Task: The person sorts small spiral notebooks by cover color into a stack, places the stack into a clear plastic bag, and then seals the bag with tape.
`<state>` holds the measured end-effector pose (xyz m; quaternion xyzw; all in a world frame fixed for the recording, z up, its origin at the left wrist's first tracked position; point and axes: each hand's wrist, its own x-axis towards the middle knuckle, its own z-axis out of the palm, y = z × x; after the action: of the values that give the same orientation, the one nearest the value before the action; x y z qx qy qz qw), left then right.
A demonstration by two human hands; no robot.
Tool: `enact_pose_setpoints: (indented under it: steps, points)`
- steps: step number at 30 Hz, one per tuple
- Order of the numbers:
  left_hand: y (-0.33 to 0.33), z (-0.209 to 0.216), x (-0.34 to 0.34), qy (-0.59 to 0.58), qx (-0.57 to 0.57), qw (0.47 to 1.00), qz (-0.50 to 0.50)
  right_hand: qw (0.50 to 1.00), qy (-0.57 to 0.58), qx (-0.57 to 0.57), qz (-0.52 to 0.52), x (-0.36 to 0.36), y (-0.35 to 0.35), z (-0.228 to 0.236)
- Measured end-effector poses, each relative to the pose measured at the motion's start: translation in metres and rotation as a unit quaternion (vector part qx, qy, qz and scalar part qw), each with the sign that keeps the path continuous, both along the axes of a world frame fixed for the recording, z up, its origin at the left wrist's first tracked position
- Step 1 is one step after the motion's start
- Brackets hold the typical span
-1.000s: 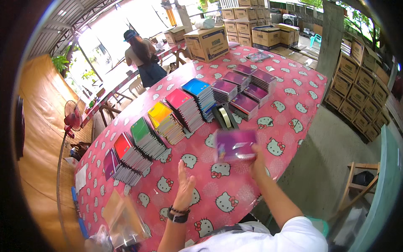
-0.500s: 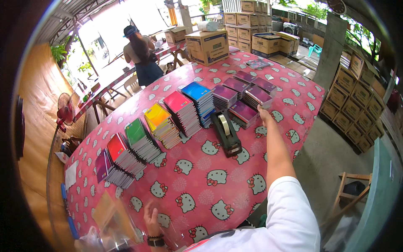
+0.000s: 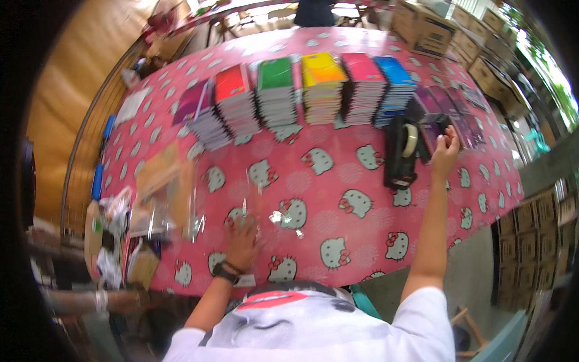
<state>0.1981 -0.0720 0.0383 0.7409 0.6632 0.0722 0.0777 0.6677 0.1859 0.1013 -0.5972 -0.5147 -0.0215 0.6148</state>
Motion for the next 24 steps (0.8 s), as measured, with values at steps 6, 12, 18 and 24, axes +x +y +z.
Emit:
enact_pose_setpoints:
  steps: [6,12,18,24]
  points:
    - [0.007,-0.028,0.021,-0.321,0.101,0.933,0.126,0.856,-0.112,-0.208,0.460,-0.225,-0.147,-0.028]
    - [0.007,-0.016,0.030,-0.642,0.120,0.747,0.125,0.746,0.304,-0.356,0.473,-0.265,-0.178,-0.057]
    - [0.013,0.020,0.063,-0.297,0.057,0.952,-0.036,0.519,0.480,-0.425,0.565,-0.253,-0.170,-0.022]
    - [0.021,-0.007,0.057,-0.256,0.121,0.959,-0.021,0.761,0.279,-0.439,0.388,-0.214,-0.149,-0.066]
